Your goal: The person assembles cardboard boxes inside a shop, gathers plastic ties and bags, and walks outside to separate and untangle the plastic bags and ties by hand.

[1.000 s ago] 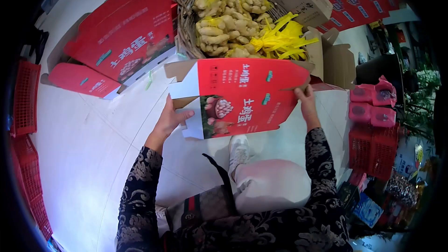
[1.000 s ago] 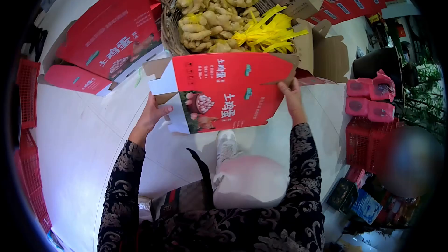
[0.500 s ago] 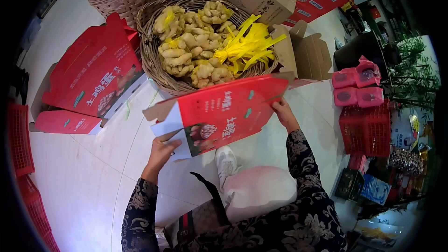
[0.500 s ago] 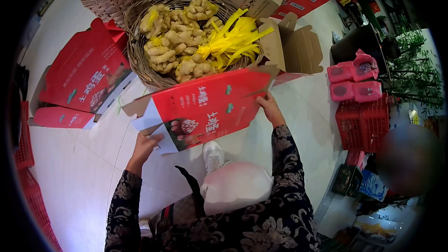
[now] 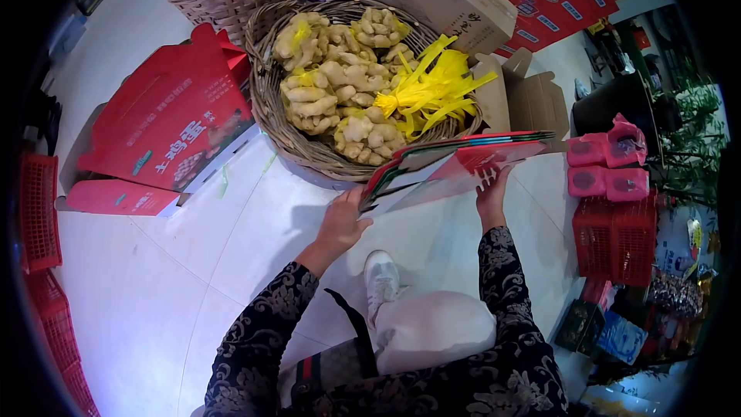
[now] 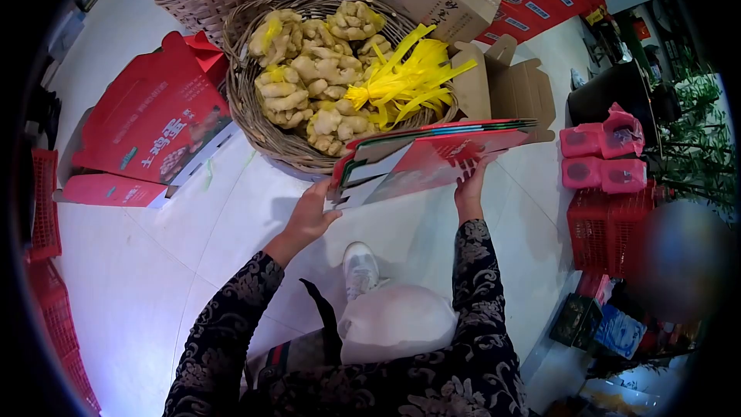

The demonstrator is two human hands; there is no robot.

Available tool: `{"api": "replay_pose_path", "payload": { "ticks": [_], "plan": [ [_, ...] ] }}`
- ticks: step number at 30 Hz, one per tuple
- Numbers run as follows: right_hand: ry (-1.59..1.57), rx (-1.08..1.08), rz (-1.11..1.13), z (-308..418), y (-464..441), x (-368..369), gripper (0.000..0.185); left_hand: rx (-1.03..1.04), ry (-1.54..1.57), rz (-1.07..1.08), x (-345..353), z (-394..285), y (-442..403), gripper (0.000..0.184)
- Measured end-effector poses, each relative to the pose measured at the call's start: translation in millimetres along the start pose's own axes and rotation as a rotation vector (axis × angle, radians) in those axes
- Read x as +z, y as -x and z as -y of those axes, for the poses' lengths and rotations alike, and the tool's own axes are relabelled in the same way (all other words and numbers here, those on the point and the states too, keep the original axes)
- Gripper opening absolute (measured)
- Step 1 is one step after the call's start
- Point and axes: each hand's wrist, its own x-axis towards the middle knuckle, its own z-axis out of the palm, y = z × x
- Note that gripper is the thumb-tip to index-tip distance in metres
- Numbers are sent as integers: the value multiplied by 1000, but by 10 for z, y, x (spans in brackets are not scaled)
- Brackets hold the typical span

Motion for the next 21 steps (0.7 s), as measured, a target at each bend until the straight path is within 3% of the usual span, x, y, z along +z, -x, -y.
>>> {"api": "replay_pose_path", "payload": {
  "ticks": [1, 4, 8, 10, 12, 13, 14, 17, 19, 21],
  "plan": [
    [13, 21, 102, -61, 93, 55, 87, 1, 35, 25, -39, 43, 19, 58],
    [76, 43, 68, -244, 243, 112, 73, -12, 101, 92, -100, 175, 92, 57],
    [108, 300, 51, -802, 441, 77, 61, -78, 82, 113, -380, 250, 199, 52],
    [276, 524, 490, -1040, 727, 124, 41, -25, 22, 35, -717, 291, 328, 49],
    [788, 659, 913, -854, 1294, 545, 37, 74, -92, -97, -1246, 162, 501, 42],
    [1040, 622, 1190, -677, 1566, 793, 39, 153, -152, -242, -1560, 48, 631, 35],
    [1188, 561, 1392, -557, 1762, 982, 39, 227, -218, -393, -1867, -49, 754, 34],
    [1313, -53, 1774, 123, 2374, 1760, 41, 215, -611, -916, -2837, -304, 1196, 30],
    [1200, -395, 1730, 596, 2752, 2361, 42, 204, -723, -1246, -3430, -225, 1399, 27],
    [947, -998, 1518, 758, 2902, 2909, 41, 93, -663, -1319, -3840, -161, 1455, 29]
  ]
}}
